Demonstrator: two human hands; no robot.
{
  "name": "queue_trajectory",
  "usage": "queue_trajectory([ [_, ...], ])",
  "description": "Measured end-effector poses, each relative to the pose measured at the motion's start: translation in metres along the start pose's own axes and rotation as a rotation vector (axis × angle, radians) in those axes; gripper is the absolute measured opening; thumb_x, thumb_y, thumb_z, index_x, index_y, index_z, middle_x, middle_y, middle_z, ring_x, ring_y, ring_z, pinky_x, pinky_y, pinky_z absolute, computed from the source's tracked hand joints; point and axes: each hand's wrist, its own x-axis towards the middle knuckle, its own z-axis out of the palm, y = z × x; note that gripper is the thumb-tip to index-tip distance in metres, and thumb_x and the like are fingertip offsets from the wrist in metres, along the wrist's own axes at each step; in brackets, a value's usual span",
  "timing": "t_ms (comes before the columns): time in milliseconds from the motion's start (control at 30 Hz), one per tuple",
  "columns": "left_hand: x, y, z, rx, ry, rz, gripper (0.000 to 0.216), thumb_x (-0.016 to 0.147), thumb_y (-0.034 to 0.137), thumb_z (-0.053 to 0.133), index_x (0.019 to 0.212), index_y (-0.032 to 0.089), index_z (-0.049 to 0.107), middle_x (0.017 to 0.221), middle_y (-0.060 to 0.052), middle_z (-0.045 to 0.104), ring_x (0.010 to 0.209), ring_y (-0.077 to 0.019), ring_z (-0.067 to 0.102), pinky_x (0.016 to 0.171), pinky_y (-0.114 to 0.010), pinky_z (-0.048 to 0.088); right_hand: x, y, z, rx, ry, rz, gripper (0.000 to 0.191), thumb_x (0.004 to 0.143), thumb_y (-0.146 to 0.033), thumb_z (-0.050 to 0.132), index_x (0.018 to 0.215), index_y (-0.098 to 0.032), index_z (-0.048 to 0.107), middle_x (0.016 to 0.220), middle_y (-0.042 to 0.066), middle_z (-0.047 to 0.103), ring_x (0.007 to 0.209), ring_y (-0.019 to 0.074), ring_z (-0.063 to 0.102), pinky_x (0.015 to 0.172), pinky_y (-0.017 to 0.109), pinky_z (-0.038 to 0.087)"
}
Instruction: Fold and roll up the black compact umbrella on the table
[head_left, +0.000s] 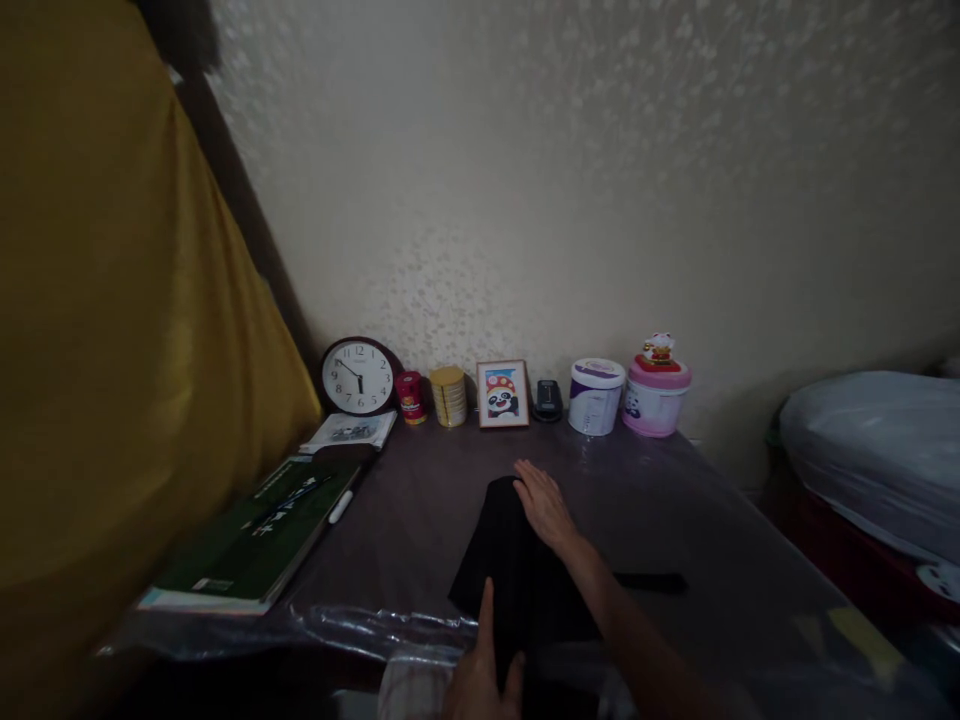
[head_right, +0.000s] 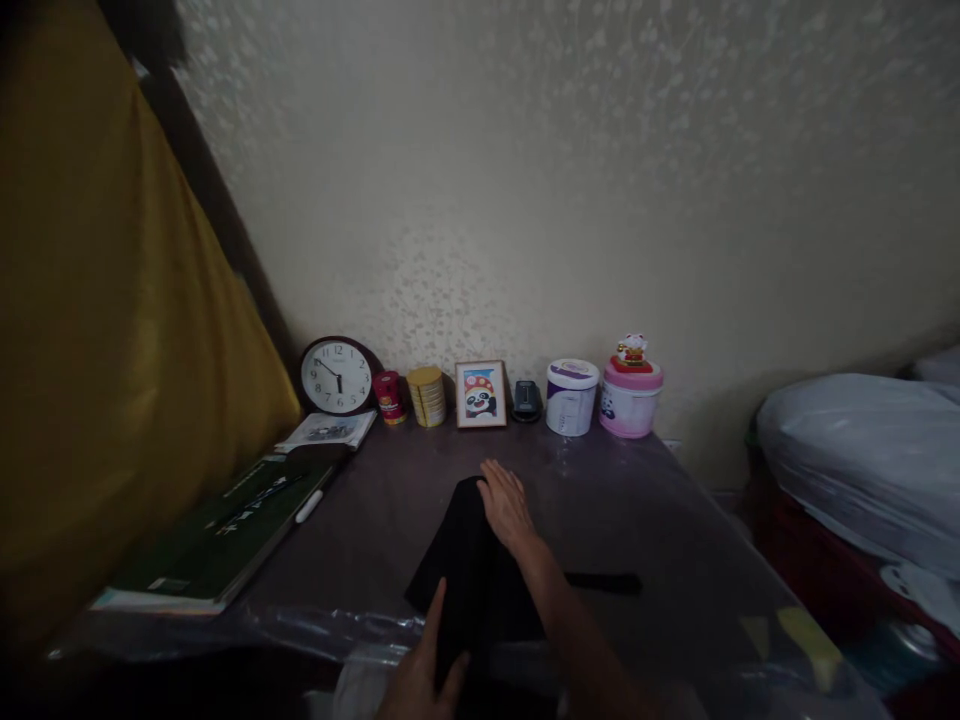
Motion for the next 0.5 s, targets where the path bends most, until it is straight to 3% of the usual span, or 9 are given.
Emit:
queue_trajectory([
  [100, 0.001, -0.002, 0.0, -0.016, -0.016, 0.019, 0.072, 0.081, 0.025, 0.039, 0.139, 0.012, -0.001, 0.12, -0.01, 0.056, 0.11, -0.016, 0.052, 0.092, -0.021, 0.035, -0.021, -0.018, 0.001, 0.077, -0.099, -0.211, 0.035, 0.091, -0.032, 0.032, 0.117, -0.025, 0.053, 0.126, 0.002, 0.052, 0.124, 0.0144, 0.036, 0.106, 0.038, 0.022],
  [167, 0.001, -0.003, 0.0, -0.021, -0.014, 0.033, 0.071, 0.082, 0.025, 0.039, 0.139, 0.011, -0.001, 0.12, -0.011, 0.056, 0.112, -0.0157, 0.051, 0.093, -0.021, 0.035, -0.026, -0.022, 0.003, 0.098, -0.148, -0.236, 0.033, 0.091, -0.03, 0.032, 0.111, -0.026, 0.058, 0.122, 0.0, 0.056, 0.124, 0.0142, 0.036, 0.106, 0.039, 0.021],
  [367, 0.001, -0.006, 0.002, -0.016, 0.007, 0.033, 0.068, 0.084, 0.025, 0.036, 0.139, 0.011, -0.002, 0.124, -0.012, 0.052, 0.112, -0.0159, 0.051, 0.089, -0.022, 0.037, -0.017, 0.01, 0.001, 0.114, 0.085, 0.166, 0.038, 0.085, -0.023, 0.034, 0.118, -0.014, 0.052, 0.128, 0.011, 0.049, 0.12, 0.0195, 0.042, 0.102, 0.038, 0.03],
  [500, 0.001, -0.006, 0.004, -0.009, 0.027, 0.025, 0.067, 0.084, 0.024, 0.037, 0.139, 0.013, -0.001, 0.126, -0.01, 0.051, 0.114, -0.015, 0.049, 0.09, -0.022, 0.037, -0.043, 0.032, -0.012, 0.191, 0.173, 0.408, 0.039, 0.083, -0.027, 0.033, 0.112, -0.012, 0.055, 0.114, 0.014, 0.059, 0.107, 0.0223, 0.053, 0.092, 0.037, 0.041],
])
